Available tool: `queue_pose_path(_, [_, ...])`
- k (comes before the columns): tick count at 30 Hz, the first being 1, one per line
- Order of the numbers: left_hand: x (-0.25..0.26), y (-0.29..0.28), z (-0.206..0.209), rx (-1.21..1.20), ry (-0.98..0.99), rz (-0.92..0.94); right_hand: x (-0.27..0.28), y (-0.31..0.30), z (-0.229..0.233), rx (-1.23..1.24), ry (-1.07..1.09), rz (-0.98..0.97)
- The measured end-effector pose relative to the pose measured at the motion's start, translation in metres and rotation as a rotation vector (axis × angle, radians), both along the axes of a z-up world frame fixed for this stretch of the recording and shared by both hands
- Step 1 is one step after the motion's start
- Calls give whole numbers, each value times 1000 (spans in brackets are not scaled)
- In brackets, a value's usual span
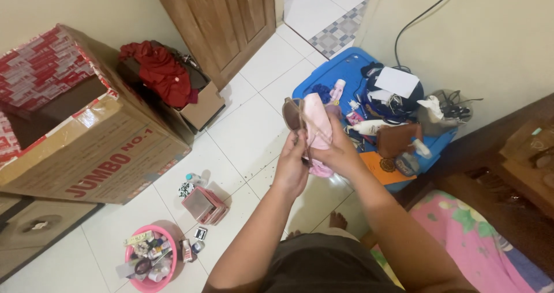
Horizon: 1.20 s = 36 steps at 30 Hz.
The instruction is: Cleaning several pairs of glasses using a pink cloth.
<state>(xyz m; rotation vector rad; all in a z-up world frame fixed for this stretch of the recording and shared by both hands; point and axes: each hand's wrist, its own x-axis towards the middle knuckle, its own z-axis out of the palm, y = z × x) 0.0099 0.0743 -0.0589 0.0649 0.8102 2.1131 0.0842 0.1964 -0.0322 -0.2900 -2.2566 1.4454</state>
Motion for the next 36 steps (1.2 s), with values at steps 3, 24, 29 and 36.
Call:
queue_pose_path(3, [4, -1, 9, -2, 11, -18, -5, -10, 16, -198, -83, -78])
queue_pose_path(24, [0, -5, 15, -279, 301, -319, -3, 31, 17, -619, 229, -154])
queue_pose_path(29, [-3, -11, 10, -167, 247, -332, 6, 39, 29, -625, 273, -405])
queue_pose_path(36, [8, 15, 14, -274, 421, -594, 35, 39, -16, -159, 175, -463])
